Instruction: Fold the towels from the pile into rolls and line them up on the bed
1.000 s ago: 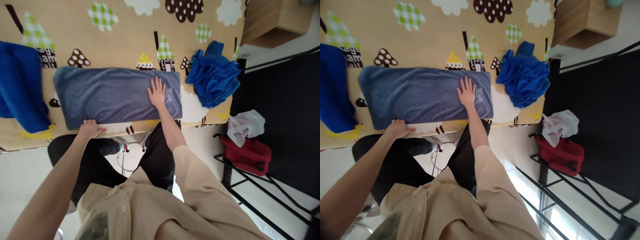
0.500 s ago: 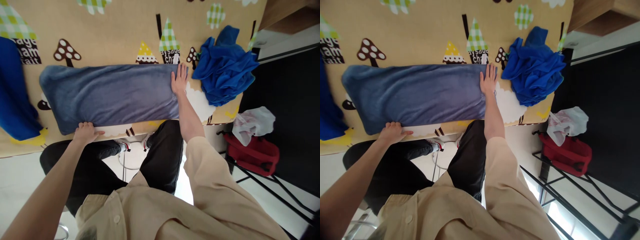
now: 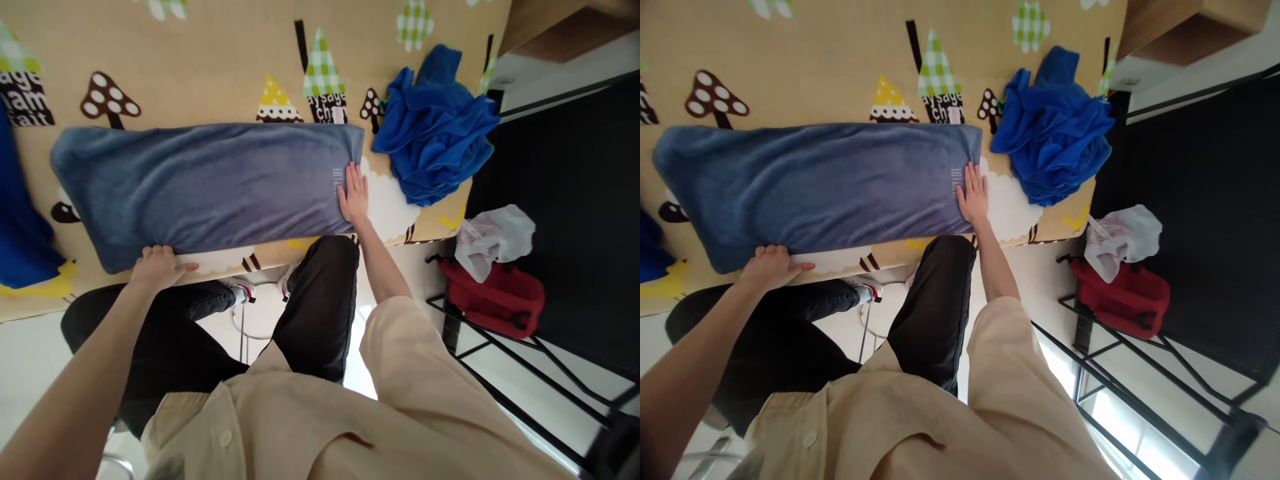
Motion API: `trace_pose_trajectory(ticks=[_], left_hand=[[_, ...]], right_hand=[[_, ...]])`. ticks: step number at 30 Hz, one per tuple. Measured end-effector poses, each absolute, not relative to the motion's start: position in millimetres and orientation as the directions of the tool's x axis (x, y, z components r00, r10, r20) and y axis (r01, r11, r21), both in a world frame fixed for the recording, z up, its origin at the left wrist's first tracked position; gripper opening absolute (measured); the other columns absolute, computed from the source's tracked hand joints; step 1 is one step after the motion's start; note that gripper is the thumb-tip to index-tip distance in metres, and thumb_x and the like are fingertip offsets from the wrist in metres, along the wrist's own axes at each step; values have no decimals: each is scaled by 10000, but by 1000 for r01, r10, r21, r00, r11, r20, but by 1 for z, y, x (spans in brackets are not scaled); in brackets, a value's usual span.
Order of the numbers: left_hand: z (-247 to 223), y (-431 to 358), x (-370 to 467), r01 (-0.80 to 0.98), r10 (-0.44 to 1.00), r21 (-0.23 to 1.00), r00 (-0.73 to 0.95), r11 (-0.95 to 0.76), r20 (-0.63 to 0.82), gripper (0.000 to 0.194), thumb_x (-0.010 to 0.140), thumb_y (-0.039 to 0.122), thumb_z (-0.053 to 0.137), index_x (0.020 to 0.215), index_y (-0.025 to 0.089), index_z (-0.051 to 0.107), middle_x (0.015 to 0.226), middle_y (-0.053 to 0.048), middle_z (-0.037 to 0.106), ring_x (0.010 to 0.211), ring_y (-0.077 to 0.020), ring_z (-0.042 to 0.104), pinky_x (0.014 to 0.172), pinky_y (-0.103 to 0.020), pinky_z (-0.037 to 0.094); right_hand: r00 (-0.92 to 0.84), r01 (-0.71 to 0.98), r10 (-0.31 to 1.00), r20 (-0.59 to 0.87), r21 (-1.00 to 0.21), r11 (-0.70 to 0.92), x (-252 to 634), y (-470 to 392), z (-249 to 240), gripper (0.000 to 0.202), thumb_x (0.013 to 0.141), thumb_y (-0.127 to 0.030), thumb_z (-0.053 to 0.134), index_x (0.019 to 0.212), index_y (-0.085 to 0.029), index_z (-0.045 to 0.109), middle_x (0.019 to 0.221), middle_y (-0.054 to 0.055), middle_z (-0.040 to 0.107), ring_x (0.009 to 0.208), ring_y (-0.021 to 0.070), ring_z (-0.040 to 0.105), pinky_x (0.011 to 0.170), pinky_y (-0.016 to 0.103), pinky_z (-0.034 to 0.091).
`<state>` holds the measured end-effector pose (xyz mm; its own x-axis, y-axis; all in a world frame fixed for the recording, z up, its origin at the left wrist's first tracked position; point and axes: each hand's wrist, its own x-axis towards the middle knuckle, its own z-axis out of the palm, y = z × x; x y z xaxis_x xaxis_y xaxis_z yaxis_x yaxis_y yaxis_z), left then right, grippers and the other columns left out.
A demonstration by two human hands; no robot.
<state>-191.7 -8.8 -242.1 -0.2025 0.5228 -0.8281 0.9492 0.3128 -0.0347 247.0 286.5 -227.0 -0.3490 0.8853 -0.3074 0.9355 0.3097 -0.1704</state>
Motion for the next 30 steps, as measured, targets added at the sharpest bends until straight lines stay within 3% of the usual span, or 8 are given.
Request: trace_pose_trajectory(ticks=[5, 9, 11, 15, 18, 22, 27, 30], left_hand=[[-234, -2, -194, 966, 493, -45, -169, 254, -854, 893, 867, 723, 468, 1262, -66, 609, 1287, -345, 618, 1308, -473, 541, 1109, -494, 454], [-212, 14, -228, 883, 434, 218, 18, 416, -901, 668, 866, 707, 438, 1089, 136, 703, 1081, -180, 742, 1053, -335, 700, 975, -401, 540], [-199, 33, -256, 768, 494, 318, 1, 557, -869, 609, 902, 679, 408, 1103, 187, 704, 1041, -106, 761, 925, -259, 707, 868, -351, 565], [-182, 92, -311, 751, 736, 250, -425, 612, -527, 508, 1039, 417, 372, 1343, 103, 630, 1253, -110, 711, 1044, -180, 656, 957, -310, 525], [-181, 138, -341, 855, 837, 149, -426, 496, -342, 465, 1033, 215, 476, 1456, 50, 578, 1464, -148, 601, 1303, -184, 541, 1164, -332, 383], [-186, 182, -362, 941, 861, 172, -181, 293, -475, 490, 991, 155, 605, 1466, 36, 591, 1457, -146, 631, 1371, -200, 516, 1214, -329, 299], [-184, 212, -368, 976, 804, 148, -40, 158, -593, 322, 968, 208, 678, 1224, 25, 747, 1252, -108, 736, 1236, -166, 590, 1181, -287, 288], [-182, 217, -368, 988, 785, 132, 17, 82, -619, 434, 943, 220, 713, 1324, 14, 689, 1324, -116, 698, 1296, -175, 543, 1213, -303, 229]], right_hand=[[-336, 940, 899, -282, -152, 304, 259, 287, -233, 664, 1079, -385, 221, 1704, -161, 223, 1766, 112, 226, 1660, 253, 150, 1331, 614, 131], [-364, 931, 905, -220, -118, 345, 258, 279, -241, 662, 1059, -333, 248, 1688, -126, 266, 1752, 147, 257, 1653, 268, 183, 1319, 636, 171], [-396, 917, 900, -182, -122, 379, 262, 278, -252, 675, 1045, -331, 258, 1683, -112, 276, 1747, 144, 270, 1658, 269, 168, 1318, 642, 171], [-461, 886, 880, -117, -115, 449, 273, 280, -277, 696, 1001, -284, 226, 1658, -94, 360, 1723, 131, 326, 1660, 230, 157, 1347, 569, 109], [-465, 885, 881, -90, -87, 458, 277, 282, -289, 715, 968, -261, 236, 1643, -95, 402, 1707, 133, 353, 1658, 214, 164, 1348, 530, 115], [-456, 890, 885, -89, -69, 452, 278, 282, -291, 721, 973, -298, 249, 1660, -127, 383, 1726, 106, 324, 1658, 200, 143, 1335, 490, 183], [-456, 890, 885, -92, -71, 451, 278, 282, -291, 727, 983, -326, 229, 1666, -119, 369, 1743, 71, 292, 1663, 184, 114, 1348, 452, 157], [-446, 895, 889, -104, -68, 441, 279, 282, -293, 723, 977, -308, 248, 1665, -123, 372, 1742, 70, 296, 1665, 165, 98, 1346, 456, 160]])
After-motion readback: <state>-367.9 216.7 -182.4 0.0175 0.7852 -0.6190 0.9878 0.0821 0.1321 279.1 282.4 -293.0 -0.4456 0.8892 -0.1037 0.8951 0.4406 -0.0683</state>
